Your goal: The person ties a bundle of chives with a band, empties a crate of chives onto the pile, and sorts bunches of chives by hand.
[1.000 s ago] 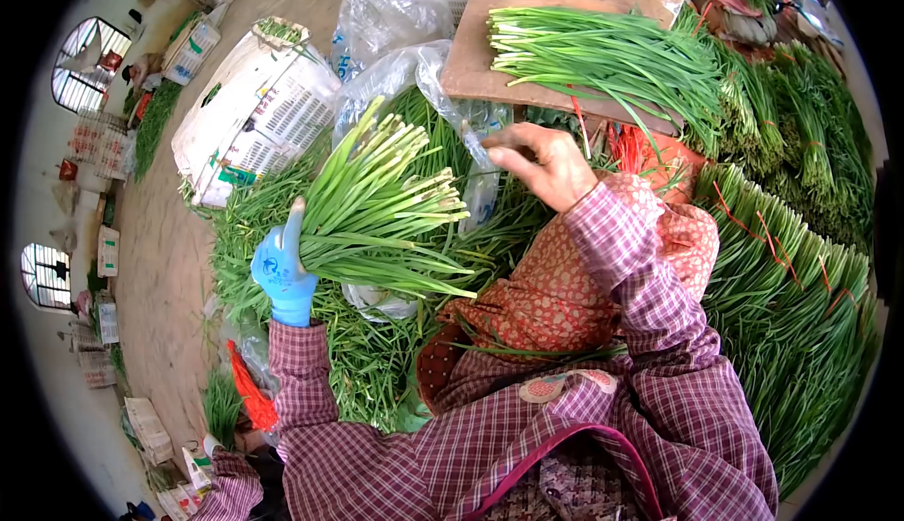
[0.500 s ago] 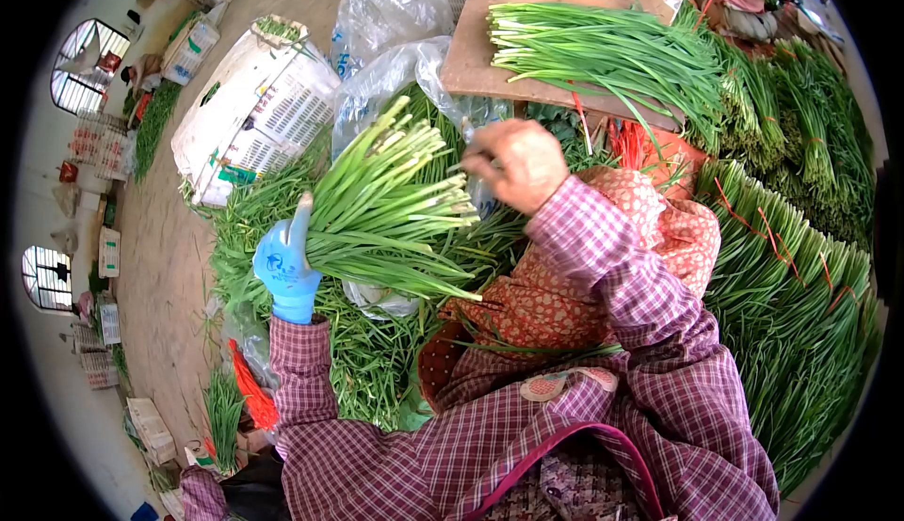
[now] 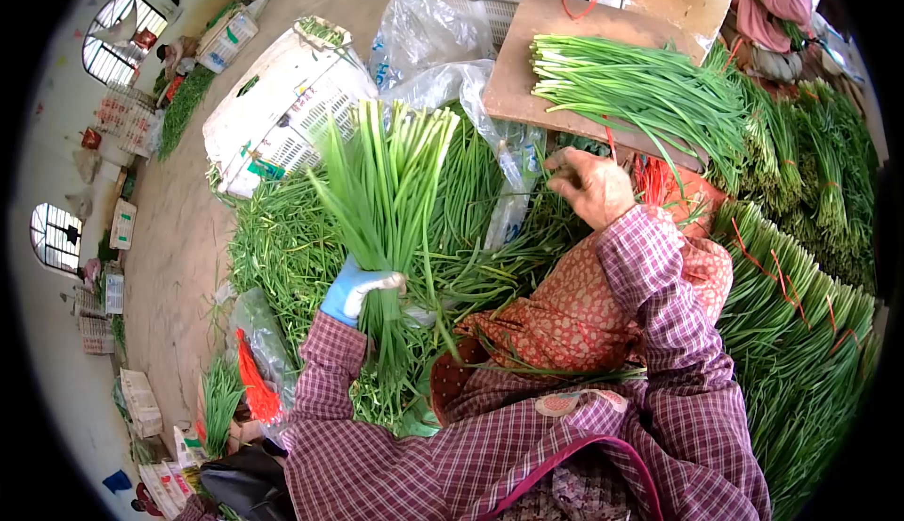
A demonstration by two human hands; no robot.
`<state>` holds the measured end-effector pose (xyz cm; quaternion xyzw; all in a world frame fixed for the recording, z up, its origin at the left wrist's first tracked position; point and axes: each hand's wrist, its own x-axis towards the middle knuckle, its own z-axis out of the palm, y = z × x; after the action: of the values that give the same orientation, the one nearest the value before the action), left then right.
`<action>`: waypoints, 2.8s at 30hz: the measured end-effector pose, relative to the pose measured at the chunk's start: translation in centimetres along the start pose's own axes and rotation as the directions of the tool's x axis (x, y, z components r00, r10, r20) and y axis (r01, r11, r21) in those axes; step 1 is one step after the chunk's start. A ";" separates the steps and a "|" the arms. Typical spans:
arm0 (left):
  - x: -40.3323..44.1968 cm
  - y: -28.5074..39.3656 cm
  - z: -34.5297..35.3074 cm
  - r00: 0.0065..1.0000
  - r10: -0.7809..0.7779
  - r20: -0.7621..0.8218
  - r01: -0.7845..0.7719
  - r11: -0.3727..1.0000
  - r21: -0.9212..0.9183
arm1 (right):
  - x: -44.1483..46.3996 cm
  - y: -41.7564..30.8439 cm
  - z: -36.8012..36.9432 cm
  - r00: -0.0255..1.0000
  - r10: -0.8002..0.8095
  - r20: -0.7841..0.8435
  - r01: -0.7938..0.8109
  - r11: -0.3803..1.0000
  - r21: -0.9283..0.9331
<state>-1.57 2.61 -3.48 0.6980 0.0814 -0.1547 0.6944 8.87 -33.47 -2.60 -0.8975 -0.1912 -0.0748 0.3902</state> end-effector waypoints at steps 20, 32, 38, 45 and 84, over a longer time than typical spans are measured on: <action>-0.3 0.1 4.3 0.980 -0.190 0.065 0.192 0.981 -0.031 | 4.8 -8.7 1.9 0.855 -0.496 -0.154 0.417 0.832 -0.365; 0.3 -0.7 4.4 0.952 -0.287 0.103 0.284 0.958 0.046 | 6.0 -6.8 3.3 0.933 -0.250 -0.261 0.103 0.876 -0.470; -1.1 -3.2 2.4 0.979 -0.203 -0.029 0.201 0.978 -0.056 | 7.1 0.7 -4.0 0.764 -0.313 -0.565 -0.066 0.833 -0.550; -0.6 -8.0 -1.8 0.980 -0.200 -0.018 0.183 0.926 -0.332 | 1.5 2.9 -5.0 0.977 0.209 -0.041 -0.182 0.718 -0.672; 4.3 3.2 13.3 0.969 0.242 0.056 -0.120 0.656 -0.745 | -3.0 7.1 8.4 0.932 -0.322 0.164 -0.250 -0.247 0.936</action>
<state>2.17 -11.14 -1.74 0.3498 0.0139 -0.0908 0.9323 8.84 -32.59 -13.93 -0.2259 -0.2695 0.2577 0.8999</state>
